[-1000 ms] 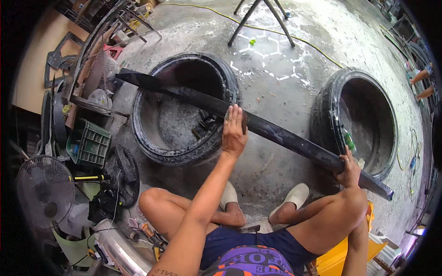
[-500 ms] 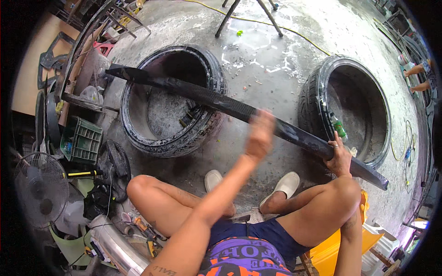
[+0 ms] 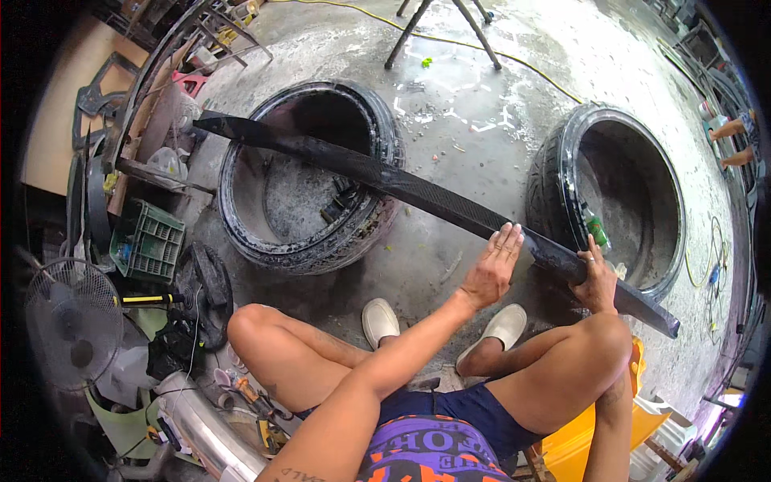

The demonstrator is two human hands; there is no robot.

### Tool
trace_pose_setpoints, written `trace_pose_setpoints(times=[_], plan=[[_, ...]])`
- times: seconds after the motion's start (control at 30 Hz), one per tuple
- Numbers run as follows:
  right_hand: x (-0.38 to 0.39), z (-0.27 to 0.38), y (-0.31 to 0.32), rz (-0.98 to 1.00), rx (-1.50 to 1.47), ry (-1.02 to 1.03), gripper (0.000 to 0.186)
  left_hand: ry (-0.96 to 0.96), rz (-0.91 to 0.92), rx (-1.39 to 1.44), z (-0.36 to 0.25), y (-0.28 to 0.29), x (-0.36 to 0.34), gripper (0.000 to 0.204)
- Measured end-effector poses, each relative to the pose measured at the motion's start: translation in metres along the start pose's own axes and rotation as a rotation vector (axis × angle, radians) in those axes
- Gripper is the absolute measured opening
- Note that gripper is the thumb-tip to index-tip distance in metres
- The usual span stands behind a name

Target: Sanding a long black automotive component using a small piece of sandpaper.

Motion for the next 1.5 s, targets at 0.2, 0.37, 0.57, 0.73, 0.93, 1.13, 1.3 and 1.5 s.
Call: trace_pose_setpoints(times=[0.2, 0.37, 0.57, 0.73, 0.93, 1.13, 1.3, 1.5], plan=[[0.005, -0.006, 0.010, -0.030, 0.030, -0.018, 0.054, 0.259, -0.302, -0.431, 0.158, 0.113, 0.002, 0.044], [0.000, 0.001, 0.007, -0.057, 0.029, 0.035, 0.056, 0.174, -0.189, -0.097, 0.079, 0.041, 0.007, 0.052], [0.005, -0.007, 0.012, -0.035, 0.016, -0.006, 0.058, 0.300, -0.264, -0.440, 0.177, 0.126, -0.001, 0.045], [0.004, -0.015, 0.003, 0.031, -0.007, -0.089, 0.064, 0.192, -0.256, -0.158, 0.085, 0.061, -0.007, 0.047], [0.003, -0.012, 0.003, 0.051, 0.004, -0.077, 0.064, -0.004, -0.135, -0.217, 0.070, 0.041, 0.005, 0.051], [0.007, -0.015, 0.009, 0.040, -0.002, -0.105, 0.066, 0.105, -0.187, -0.087, 0.074, 0.036, -0.001, 0.052], [0.002, -0.008, -0.003, 0.068, -0.018, -0.059, 0.062, -0.129, 0.029, 0.093, -0.029, -0.022, -0.005, 0.063], [0.004, -0.013, 0.011, 0.050, 0.009, -0.124, 0.062, 0.064, -0.131, -0.192, 0.057, 0.041, -0.007, 0.055]])
Point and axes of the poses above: each hand's wrist, its own x-axis away from the middle knuckle, its own y-axis out of the back of the hand, z = x × y, the point moved 7 cm from there along -x, towards the middle knuckle, and after that the axes turned 4 degrees about -x, right-handed, at the moved point
